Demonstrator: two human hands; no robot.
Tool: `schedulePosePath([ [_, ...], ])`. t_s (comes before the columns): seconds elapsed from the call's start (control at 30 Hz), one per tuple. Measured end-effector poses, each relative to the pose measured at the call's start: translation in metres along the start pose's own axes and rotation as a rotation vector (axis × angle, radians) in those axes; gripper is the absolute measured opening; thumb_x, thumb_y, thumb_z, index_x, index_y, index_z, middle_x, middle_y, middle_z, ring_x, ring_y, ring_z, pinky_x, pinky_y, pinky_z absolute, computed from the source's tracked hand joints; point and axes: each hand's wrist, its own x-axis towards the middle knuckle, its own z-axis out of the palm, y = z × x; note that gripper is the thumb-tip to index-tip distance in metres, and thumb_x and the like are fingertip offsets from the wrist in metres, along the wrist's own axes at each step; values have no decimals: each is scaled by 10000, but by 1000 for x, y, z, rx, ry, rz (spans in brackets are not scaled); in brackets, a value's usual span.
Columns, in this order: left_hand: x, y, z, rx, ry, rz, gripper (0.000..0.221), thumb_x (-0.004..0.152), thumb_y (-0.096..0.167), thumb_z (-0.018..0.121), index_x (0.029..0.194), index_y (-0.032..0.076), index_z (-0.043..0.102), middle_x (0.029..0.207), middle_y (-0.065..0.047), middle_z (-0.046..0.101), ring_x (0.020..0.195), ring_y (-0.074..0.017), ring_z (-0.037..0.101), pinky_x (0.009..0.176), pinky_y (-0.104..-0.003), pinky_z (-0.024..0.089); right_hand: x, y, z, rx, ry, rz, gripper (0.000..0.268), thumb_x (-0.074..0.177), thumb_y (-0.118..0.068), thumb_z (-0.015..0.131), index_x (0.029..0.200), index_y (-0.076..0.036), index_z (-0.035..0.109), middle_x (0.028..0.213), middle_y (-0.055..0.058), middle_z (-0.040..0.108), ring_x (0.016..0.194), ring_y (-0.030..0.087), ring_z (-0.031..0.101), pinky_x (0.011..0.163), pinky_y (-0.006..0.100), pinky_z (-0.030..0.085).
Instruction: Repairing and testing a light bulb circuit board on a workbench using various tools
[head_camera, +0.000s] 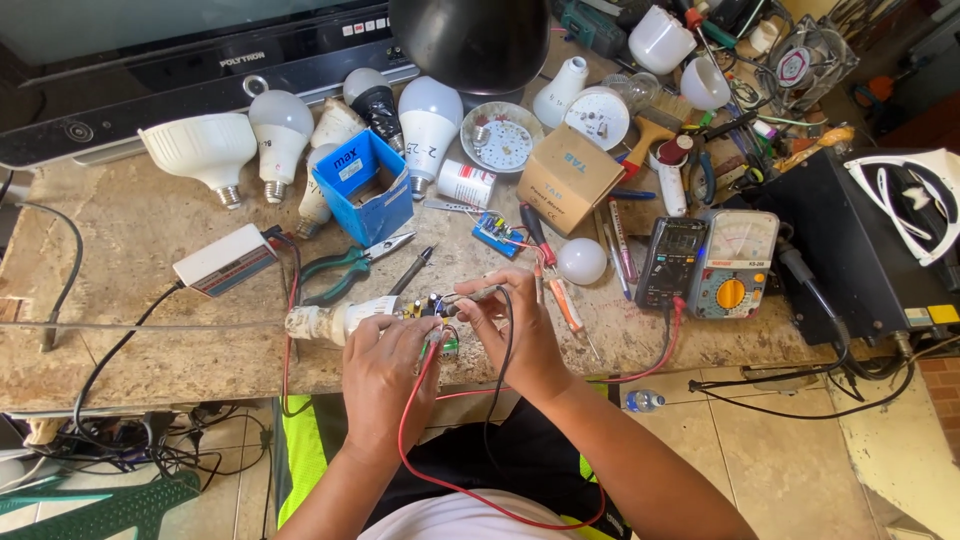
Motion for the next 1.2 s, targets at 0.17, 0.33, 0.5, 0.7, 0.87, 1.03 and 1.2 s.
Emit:
schedulePosePath([
  [0.17, 5, 2, -4, -20, 26, 31, 150, 942, 205, 720, 1076, 138, 736, 1004, 6, 782, 914, -271, 634, 779, -406, 492, -10, 23, 16, 44, 113, -78, 469, 964, 21, 666, 1197, -91, 274, 1147, 285, 692, 767, 244, 757, 777, 323, 649],
  [0.33, 6, 4, -5, -11, 27, 15, 153, 927, 206, 751, 1066, 141, 756, 953, 26, 769, 874, -244, 612, 783, -375, 476, -4, 22, 6, -131, 14, -218, 71, 1067, -147, 547, 1079, -83, 575, 1165, 188, 703, 878, 292, 749, 771, 392, 613],
  [0.5, 5, 4, -2, -21, 26, 8, 130, 973, 220, 696, 1043, 129, 755, 888, -2, 758, 857, -256, 609, 753, -393, 477, -7, 7, -5, 86, -169, -96, 321, 934, -34, 629, 1254, -28, 603, 1274, 159, 642, 1144, 296, 719, 998, 369, 588],
  [0.7, -3, -5, 5, -25, 24, 1, 204, 959, 269, 682, 1046, 112, 779, 985, -14, 776, 920, -251, 621, 792, -389, 473, -3, -1, -9, 160, -228, -18, 386, 942, -188, 703, 1255, 13, 604, 1255, 134, 635, 1150, 291, 720, 1017, 371, 602],
  [0.87, -3, -10, 11, 20, 52, 12, 162, 893, 214, 779, 1021, 114, 789, 1011, -24, 765, 929, -264, 612, 814, -386, 484, -6, 14, -6, -20, -183, -210, 320, 975, -230, 704, 1186, 11, 720, 1239, 165, 638, 1061, 318, 728, 969, 404, 610],
  [1.03, -5, -13, 14, 27, 57, 17, 184, 816, 150, 807, 997, 130, 779, 1003, -12, 726, 937, -286, 588, 770, -428, 480, -8, 17, -3, -35, -209, -208, 270, 1020, -151, 653, 1283, -91, 662, 1288, 166, 612, 1128, 299, 709, 1030, 385, 567],
  [1.2, -3, -12, 10, 5, 39, 5, 135, 846, 156, 797, 976, 135, 767, 1008, -4, 704, 935, -285, 571, 756, -425, 480, -10, 19, 0, -35, -220, -190, 255, 1023, -128, 645, 1271, -77, 675, 1306, 161, 603, 1102, 280, 728, 1029, 365, 582],
])
